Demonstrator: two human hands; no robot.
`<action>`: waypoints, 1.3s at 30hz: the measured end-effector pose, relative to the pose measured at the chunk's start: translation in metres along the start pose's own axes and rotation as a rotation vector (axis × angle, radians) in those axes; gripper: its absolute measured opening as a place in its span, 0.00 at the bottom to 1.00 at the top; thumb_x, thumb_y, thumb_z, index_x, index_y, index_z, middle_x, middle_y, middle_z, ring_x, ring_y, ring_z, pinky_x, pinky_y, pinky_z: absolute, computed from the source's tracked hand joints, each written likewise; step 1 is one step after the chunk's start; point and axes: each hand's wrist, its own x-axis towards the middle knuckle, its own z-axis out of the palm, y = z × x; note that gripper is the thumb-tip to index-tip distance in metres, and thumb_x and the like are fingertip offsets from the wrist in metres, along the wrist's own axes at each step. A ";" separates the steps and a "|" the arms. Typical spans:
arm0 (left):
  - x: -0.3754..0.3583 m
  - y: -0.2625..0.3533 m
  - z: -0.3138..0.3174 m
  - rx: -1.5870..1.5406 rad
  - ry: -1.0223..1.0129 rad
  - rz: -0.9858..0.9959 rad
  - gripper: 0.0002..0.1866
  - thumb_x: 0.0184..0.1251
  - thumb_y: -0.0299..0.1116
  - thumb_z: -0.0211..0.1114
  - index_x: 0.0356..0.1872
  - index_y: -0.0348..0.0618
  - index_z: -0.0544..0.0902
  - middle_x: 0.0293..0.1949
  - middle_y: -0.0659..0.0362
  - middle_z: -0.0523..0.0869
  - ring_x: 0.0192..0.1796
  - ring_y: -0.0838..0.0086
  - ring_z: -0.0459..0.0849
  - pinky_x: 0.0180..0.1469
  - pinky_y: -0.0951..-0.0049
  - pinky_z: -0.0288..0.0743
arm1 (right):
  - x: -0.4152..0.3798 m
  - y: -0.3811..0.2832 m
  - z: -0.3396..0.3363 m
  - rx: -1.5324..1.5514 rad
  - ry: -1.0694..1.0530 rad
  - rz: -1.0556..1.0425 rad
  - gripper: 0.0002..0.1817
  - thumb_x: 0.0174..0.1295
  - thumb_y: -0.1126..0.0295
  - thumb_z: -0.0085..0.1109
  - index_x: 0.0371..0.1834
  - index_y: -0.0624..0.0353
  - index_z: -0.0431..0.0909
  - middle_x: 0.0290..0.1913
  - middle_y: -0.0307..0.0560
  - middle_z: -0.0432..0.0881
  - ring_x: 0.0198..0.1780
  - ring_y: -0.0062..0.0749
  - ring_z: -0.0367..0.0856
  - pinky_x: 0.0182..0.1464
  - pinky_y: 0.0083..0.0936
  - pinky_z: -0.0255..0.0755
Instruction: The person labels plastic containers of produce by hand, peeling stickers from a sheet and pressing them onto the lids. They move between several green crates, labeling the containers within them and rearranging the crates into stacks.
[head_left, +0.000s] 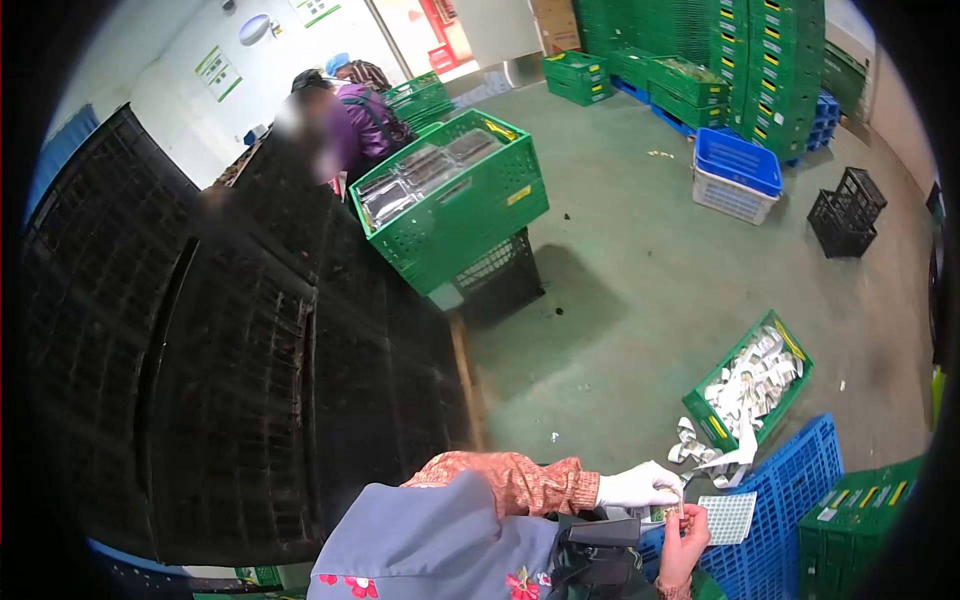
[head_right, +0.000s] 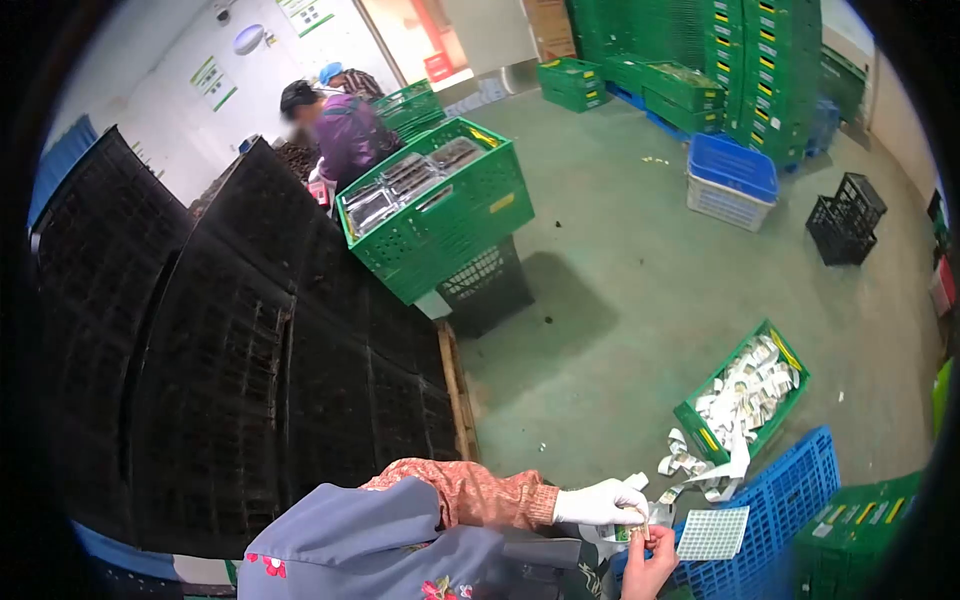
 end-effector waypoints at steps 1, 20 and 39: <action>-0.002 0.003 -0.006 -0.007 0.012 0.013 0.10 0.65 0.37 0.63 0.36 0.39 0.82 0.26 0.62 0.81 0.30 0.83 0.75 0.34 0.76 0.72 | 0.004 0.001 0.003 0.025 -0.027 0.053 0.06 0.58 0.80 0.58 0.35 0.64 0.71 0.26 0.36 0.74 0.27 0.14 0.70 0.29 0.15 0.65; 0.000 0.001 -0.005 0.282 0.039 -0.058 0.13 0.67 0.41 0.60 0.34 0.41 0.79 0.24 0.66 0.78 0.27 0.81 0.73 0.30 0.76 0.70 | 0.010 0.021 0.004 -0.030 -0.049 0.034 0.05 0.58 0.77 0.60 0.31 0.66 0.73 0.22 0.36 0.74 0.23 0.15 0.67 0.26 0.17 0.62; 0.000 -0.013 -0.006 0.537 0.038 0.007 0.18 0.66 0.49 0.58 0.30 0.43 0.79 0.18 0.56 0.76 0.20 0.70 0.71 0.26 0.68 0.67 | 0.010 0.005 0.009 -0.101 -0.030 -0.040 0.08 0.58 0.74 0.61 0.29 0.66 0.73 0.20 0.38 0.74 0.22 0.18 0.67 0.25 0.21 0.63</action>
